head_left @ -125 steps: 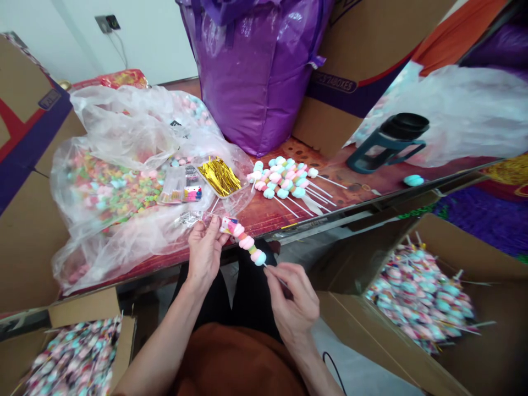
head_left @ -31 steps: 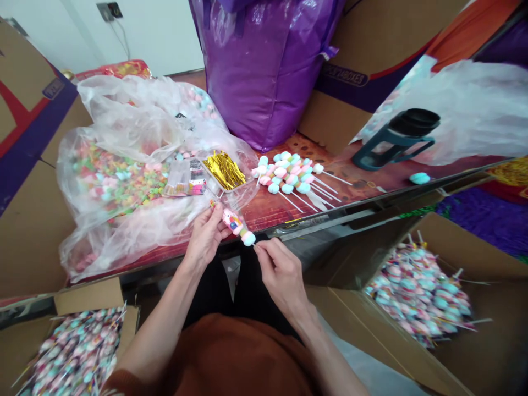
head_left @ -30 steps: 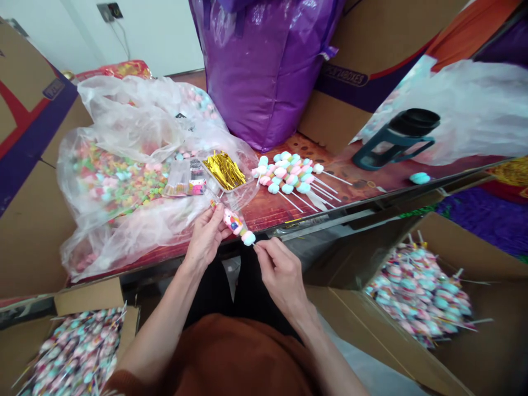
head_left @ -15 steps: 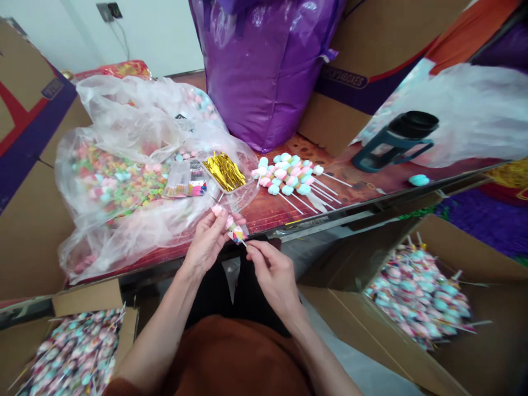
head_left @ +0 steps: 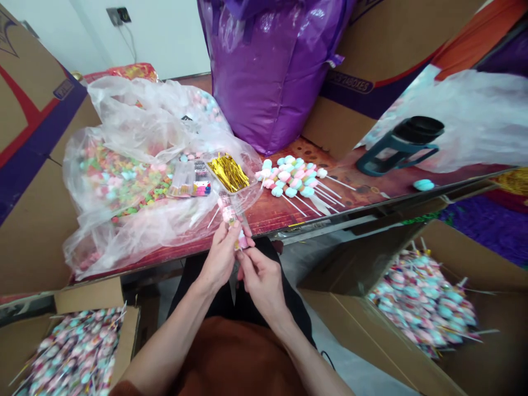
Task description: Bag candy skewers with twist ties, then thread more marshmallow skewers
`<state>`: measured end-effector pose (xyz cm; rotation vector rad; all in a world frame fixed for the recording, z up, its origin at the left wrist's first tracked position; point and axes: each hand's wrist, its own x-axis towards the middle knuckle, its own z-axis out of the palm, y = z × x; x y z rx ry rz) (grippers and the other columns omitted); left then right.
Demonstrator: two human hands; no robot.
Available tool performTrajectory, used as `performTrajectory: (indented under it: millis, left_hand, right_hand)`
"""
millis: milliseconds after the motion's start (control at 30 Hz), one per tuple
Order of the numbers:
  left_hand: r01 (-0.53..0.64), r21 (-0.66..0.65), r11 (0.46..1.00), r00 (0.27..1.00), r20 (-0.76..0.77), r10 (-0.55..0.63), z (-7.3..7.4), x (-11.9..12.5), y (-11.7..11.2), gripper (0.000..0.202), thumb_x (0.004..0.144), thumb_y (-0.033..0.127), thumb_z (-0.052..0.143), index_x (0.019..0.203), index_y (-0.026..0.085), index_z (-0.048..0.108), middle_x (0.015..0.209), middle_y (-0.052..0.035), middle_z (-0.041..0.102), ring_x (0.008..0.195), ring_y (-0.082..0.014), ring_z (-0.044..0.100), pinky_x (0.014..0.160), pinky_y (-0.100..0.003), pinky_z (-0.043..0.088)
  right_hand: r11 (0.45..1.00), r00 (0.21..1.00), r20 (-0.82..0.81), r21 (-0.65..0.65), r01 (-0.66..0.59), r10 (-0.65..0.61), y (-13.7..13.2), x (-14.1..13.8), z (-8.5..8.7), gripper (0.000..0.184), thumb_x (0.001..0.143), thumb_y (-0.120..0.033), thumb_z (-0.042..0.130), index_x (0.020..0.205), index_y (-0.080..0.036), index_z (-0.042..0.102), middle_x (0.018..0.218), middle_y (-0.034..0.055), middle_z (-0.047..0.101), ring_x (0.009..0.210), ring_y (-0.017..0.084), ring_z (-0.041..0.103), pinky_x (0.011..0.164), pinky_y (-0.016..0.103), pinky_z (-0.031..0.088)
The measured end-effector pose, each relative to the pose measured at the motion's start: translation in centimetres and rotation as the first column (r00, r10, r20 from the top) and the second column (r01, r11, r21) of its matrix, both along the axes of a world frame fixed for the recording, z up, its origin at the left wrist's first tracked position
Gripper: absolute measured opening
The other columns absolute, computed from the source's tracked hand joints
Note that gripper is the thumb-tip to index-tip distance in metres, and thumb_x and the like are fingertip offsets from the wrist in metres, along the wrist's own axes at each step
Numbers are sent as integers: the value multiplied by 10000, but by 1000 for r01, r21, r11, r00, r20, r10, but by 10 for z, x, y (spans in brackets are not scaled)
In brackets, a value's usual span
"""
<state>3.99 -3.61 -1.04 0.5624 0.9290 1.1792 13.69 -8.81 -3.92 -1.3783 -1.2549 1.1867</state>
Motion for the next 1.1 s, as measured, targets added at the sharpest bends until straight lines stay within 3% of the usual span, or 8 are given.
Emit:
performTrajectory:
  millis: [200,367,567,733,833,967,1033,1100]
  left_hand:
    - [25,7,1000,999,24,-25,-1,-16,4,335,852,404,735,1037,152,617,919,-70,717,758,-158,698,566,-213,503]
    - [64,11,998,996,60,-64,-9,-20,4,392,829,433,753,1057,145,617,914,-81,731,774,-181,719,565,-219,502]
    - [27,51,998,1000,-4,-27,-2,-20,-4,362,831,480,735,977,159,655,840,-76,733,795,-210,720,542,-234,508]
    - [45,109,993,999,-32,-42,1,-27,-3,321,849,453,723,946,147,711,798,-71,730,548,-124,594,435,-219,431]
    - [69,145,987,996,-74,-58,2,-35,-4,302,873,428,707,1015,162,727,771,-47,718,449,-84,516,448,-230,448]
    - [163,158,974,986,11,-167,11,-59,-7,330,818,406,775,1046,172,735,693,-27,659,487,-111,558,484,-239,465]
    - [102,187,977,988,94,-121,16,-72,-7,329,792,400,804,1015,169,735,603,12,565,513,-107,535,548,-245,494]
    - [-56,190,980,989,148,28,18,-81,-4,298,822,397,779,1005,168,723,557,54,444,503,-79,453,588,-235,495]
  right_hand:
    - [996,987,-146,-35,-79,73,5,-2,4,370,984,-469,506,763,-188,600,583,-30,570,429,79,478,445,204,380]
    - [983,943,-322,-129,-128,80,4,2,1,358,928,-492,588,796,-164,646,546,-44,538,380,55,395,383,187,285]
    - [995,959,-277,-60,-83,63,9,-10,0,378,952,-499,561,768,-174,621,541,-41,535,390,68,426,399,196,349]
    - [993,984,-134,40,-109,113,24,-9,9,341,959,-506,527,961,-199,676,720,4,629,568,122,538,520,231,458]
    - [996,956,-279,11,-89,89,33,-19,17,371,915,-519,596,745,-192,640,618,-2,587,546,121,507,530,236,443]
    - [917,765,-587,-92,-387,264,42,-26,27,453,908,-562,591,649,-190,585,450,-46,470,397,92,389,457,233,368]
    - [800,710,-501,-58,-597,494,56,-21,33,404,915,-527,586,715,-181,648,533,-19,565,438,104,461,478,232,386]
    - [792,777,-190,11,-610,601,80,-15,38,308,916,-407,598,721,-182,677,651,5,644,568,130,560,569,240,438]
